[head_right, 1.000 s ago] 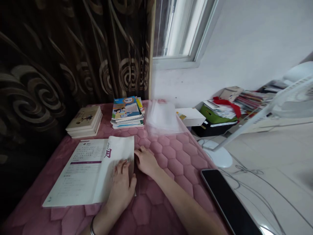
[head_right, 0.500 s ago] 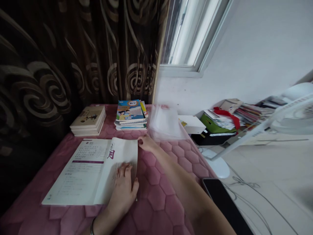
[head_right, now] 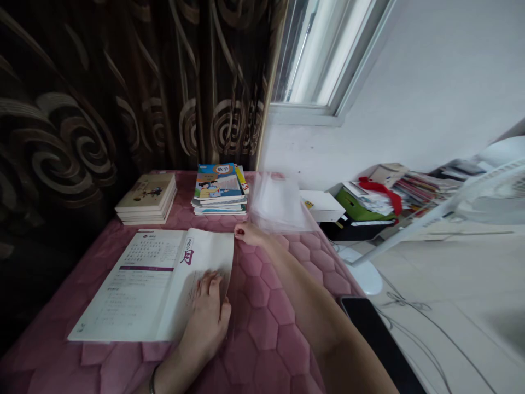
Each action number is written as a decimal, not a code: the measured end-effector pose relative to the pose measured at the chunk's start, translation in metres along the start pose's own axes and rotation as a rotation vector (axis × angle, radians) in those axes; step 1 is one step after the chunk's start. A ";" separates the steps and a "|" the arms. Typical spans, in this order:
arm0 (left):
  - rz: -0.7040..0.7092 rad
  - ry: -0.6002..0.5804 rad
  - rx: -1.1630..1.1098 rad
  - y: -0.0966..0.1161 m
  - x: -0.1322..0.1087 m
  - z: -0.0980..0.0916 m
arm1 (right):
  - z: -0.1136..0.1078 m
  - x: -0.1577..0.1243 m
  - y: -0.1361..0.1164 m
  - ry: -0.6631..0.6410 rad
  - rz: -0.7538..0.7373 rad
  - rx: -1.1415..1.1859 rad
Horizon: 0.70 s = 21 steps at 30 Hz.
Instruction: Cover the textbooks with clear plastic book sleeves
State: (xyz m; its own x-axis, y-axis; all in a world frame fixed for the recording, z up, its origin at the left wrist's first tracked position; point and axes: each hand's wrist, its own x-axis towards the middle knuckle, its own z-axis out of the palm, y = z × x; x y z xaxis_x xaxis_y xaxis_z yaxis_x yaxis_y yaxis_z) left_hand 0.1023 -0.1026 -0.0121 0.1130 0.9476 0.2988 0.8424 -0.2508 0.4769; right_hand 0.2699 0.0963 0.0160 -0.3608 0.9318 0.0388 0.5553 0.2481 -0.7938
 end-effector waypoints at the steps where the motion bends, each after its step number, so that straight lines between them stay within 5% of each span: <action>1: 0.000 0.001 -0.005 0.000 0.000 0.000 | 0.001 -0.001 0.000 0.012 -0.002 -0.007; 10: 0.013 -0.002 0.063 -0.001 -0.001 -0.002 | 0.014 0.004 0.004 0.116 0.087 -0.148; 15: 0.137 -0.044 0.157 -0.002 -0.008 0.005 | 0.020 0.008 0.001 0.178 0.160 -0.263; 21: 0.155 -0.093 0.238 -0.003 -0.008 0.012 | 0.029 -0.027 -0.011 0.206 0.134 -0.357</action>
State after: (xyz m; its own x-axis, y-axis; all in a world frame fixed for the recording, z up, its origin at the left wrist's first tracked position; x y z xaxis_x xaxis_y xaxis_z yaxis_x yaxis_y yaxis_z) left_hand 0.1046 -0.1070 -0.0256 0.2885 0.9183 0.2711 0.9099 -0.3511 0.2211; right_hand 0.2516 0.0606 0.0059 -0.1309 0.9865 0.0985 0.8247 0.1635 -0.5414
